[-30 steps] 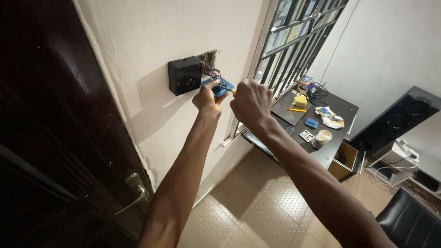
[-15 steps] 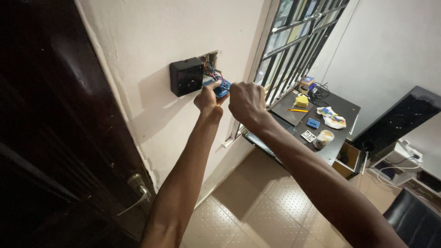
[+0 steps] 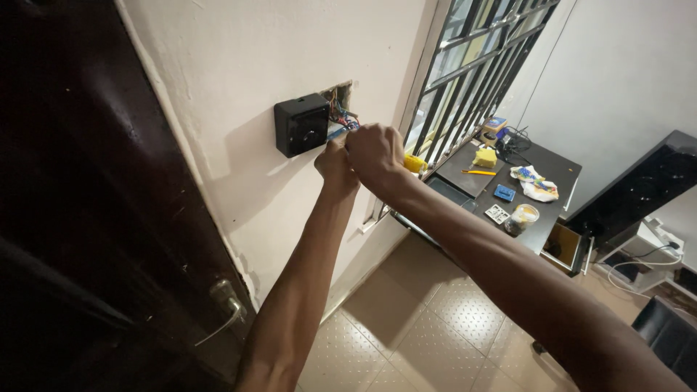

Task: Connecting wires and securing components within an electrical junction box on a wall.

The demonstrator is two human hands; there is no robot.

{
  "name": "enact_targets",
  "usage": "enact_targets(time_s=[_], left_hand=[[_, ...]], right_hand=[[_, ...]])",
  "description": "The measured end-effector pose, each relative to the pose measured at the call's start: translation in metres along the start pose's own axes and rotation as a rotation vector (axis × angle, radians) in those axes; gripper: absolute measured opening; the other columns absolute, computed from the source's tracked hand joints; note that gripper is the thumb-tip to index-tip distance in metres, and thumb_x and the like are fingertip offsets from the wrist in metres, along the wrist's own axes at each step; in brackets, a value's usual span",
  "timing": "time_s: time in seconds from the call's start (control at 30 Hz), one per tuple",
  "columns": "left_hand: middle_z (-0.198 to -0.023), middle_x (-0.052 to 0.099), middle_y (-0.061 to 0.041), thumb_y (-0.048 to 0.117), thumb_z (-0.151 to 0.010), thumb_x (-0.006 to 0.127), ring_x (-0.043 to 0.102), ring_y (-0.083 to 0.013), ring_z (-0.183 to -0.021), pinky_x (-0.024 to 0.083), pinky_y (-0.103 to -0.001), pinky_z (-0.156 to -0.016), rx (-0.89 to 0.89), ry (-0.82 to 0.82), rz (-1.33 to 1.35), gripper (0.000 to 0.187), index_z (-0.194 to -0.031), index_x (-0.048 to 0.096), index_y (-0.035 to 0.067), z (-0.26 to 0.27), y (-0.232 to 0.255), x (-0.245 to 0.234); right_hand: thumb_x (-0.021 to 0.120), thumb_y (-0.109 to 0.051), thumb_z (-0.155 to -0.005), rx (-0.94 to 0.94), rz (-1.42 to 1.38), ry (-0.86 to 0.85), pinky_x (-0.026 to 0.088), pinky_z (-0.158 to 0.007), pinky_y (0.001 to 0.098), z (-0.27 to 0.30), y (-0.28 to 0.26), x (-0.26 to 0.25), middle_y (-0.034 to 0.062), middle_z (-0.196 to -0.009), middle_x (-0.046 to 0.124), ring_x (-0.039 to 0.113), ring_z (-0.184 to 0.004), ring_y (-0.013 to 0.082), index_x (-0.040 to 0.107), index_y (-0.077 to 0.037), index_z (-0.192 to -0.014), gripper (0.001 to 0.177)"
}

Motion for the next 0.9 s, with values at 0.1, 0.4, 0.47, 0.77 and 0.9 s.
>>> enact_targets(time_s=[0.1,0.4,0.47,0.77,0.9], left_hand=[[-0.093,0.071,-0.007,-0.005,-0.069,0.063,0.064,-0.0129,-0.068,0.050,-0.025,-0.054,0.081,0.043,-0.033,0.035,-0.102,0.072,0.002,-0.001,0.001,-0.007],[-0.091,0.070,-0.011,0.001,-0.077,0.075,0.070,-0.0249,-0.072,0.066,-0.043,-0.065,-0.091,0.522,-0.051,0.019,-0.095,0.068,-0.002,0.027,0.009,0.010],[-0.092,0.069,-0.011,0.001,-0.077,0.076,0.070,-0.0242,-0.073,0.065,-0.041,-0.061,-0.091,0.540,-0.073,0.019,-0.093,0.068,-0.002,0.037,0.015,0.019],[-0.079,0.066,-0.005,-0.004,-0.073,0.079,0.064,-0.0175,-0.060,0.044,-0.030,-0.044,0.049,0.506,-0.079,0.020,-0.087,0.065,0.001,0.023,0.016,0.003],[-0.077,0.058,-0.007,0.003,-0.082,0.081,0.052,-0.0172,-0.055,0.038,-0.030,-0.041,0.011,0.448,-0.054,0.026,-0.083,0.056,0.008,0.001,-0.004,-0.030]], right_hand=[[0.069,-0.024,-0.097,0.081,-0.035,-0.167,0.054,-0.046,0.0302,-0.001,0.004,0.002,0.0058,-0.068,0.073,0.066,-0.057,0.0122,0.075,-0.009,-0.079,0.024],[0.064,-0.013,-0.094,0.598,-0.963,-0.534,0.049,-0.039,0.0296,0.003,0.064,0.027,0.0115,-0.070,0.066,0.059,-0.049,0.0136,0.072,0.009,-0.089,0.024],[0.064,-0.017,-0.096,0.540,-0.900,-0.477,0.051,-0.038,0.0291,0.003,0.062,0.028,0.0123,-0.069,0.068,0.061,-0.049,0.0145,0.070,0.007,-0.088,0.026],[0.075,-0.013,-0.089,0.119,-0.300,0.059,0.049,-0.038,0.0290,0.005,0.022,0.001,0.0118,-0.070,0.068,0.062,-0.050,0.0148,0.075,-0.001,-0.085,0.013],[0.073,-0.015,-0.095,-0.042,-0.014,0.229,0.052,-0.036,0.0278,0.009,0.004,0.000,0.0136,-0.071,0.069,0.065,-0.051,0.0126,0.078,-0.005,-0.089,0.013]])
Point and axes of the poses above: each hand's wrist, its own z-axis away from the middle knuckle, its own x-axis out of the palm, y = z × x, the point moved 9 cm from there along -z, towards the middle knuckle
